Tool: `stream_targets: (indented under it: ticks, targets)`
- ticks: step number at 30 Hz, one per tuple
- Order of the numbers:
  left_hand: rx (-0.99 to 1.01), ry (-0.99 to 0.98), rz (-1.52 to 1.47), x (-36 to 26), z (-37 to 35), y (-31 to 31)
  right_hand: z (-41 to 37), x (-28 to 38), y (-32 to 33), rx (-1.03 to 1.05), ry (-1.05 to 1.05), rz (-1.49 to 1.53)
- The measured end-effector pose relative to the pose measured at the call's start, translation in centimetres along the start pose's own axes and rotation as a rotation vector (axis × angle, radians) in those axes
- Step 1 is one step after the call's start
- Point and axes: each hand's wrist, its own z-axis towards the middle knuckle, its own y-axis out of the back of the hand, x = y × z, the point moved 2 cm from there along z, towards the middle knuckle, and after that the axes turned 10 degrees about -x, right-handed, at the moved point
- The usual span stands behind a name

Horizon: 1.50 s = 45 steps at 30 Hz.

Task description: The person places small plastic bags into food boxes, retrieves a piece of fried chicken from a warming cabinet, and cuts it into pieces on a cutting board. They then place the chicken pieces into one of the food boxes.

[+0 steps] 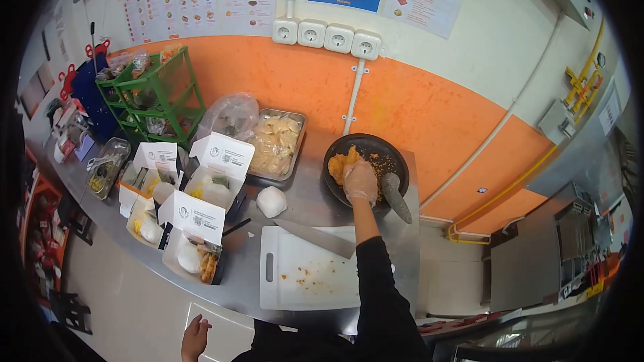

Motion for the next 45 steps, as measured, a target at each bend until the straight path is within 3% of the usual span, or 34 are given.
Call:
stream_targets:
  ticks: [4, 8, 10, 13, 15, 19, 21, 22, 24, 26, 27, 29, 33, 36, 38, 39, 41, 43, 45]
  targets:
    - [-0.045, 0.032, -0.039, -3.7, -2.0, -0.4, -1.4, -0.4, 4.1, -0.010, 0.074, 0.097]
    - [-0.006, -0.022, -0.048, -7.1, -2.1, -1.6, -8.6, -0.5, 9.6, 0.468, 0.255, 0.493]
    - [0.016, -0.139, -0.106, -7.9, -1.5, -2.8, -13.3, -4.0, 6.7, 0.517, 0.541, 0.552]
    - [0.111, -0.193, -0.081, -10.0, -1.0, -3.5, -19.8, -7.7, 4.8, 0.533, 0.629, 0.509]
    - [0.154, -0.214, -0.072, -11.3, -1.0, -3.7, -23.3, -8.8, 4.3, 0.315, 0.771, 0.167]
    - [0.249, -0.268, -0.065, -11.6, -0.6, -4.4, -25.3, -9.2, 6.7, 0.242, 0.837, 0.123]
    - [0.283, -0.275, -0.051, -11.6, -0.7, -4.3, -24.3, -9.3, 8.3, 0.343, 0.779, 0.434]
    - [0.299, -0.276, -0.033, -11.8, -0.8, -4.2, -23.7, -10.0, 8.2, 0.342, 0.774, 0.432]
    - [0.321, -0.277, -0.013, -12.2, -0.7, -4.2, -22.1, -12.4, 7.0, 0.205, 0.581, 0.324]
    - [0.318, -0.321, 0.007, -12.5, -0.4, -4.2, -20.4, -13.8, 5.9, -0.026, 0.530, -0.141]
    - [0.324, -0.326, 0.012, -12.8, -0.2, -4.2, -19.7, -14.3, 5.5, -0.028, 0.521, -0.144]
    - [0.332, -0.392, -0.006, -13.7, 0.3, -4.4, -18.5, -15.3, 4.2, 0.294, 0.388, -0.301]
    - [0.378, -0.537, -0.010, -15.8, 1.5, -4.4, -18.8, -16.1, 3.4, 0.175, 0.425, -0.360]
    - [0.459, -0.625, -0.058, -18.2, 2.5, -4.0, -19.6, -13.2, 7.9, 0.152, 0.443, -0.261]
    - [0.411, -0.806, -0.052, -20.4, 3.5, -3.6, -21.0, -10.5, 11.6, 0.414, 0.231, -0.197]
    - [0.428, -0.816, -0.051, -21.6, 4.0, -3.8, -21.9, -9.6, 13.1, 0.408, 0.213, -0.205]
    - [0.171, -1.056, -0.072, -24.8, 4.6, -4.1, -24.8, -9.0, 15.0, 0.541, -0.134, -0.053]
    - [0.079, -1.132, -0.229, -28.0, 4.9, -5.2, -29.2, -9.0, 14.8, 0.462, -0.279, 0.112]
    - [0.090, -1.244, -0.337, -30.3, 5.8, -8.0, -31.5, -7.4, 15.3, 0.474, -0.380, 0.079]
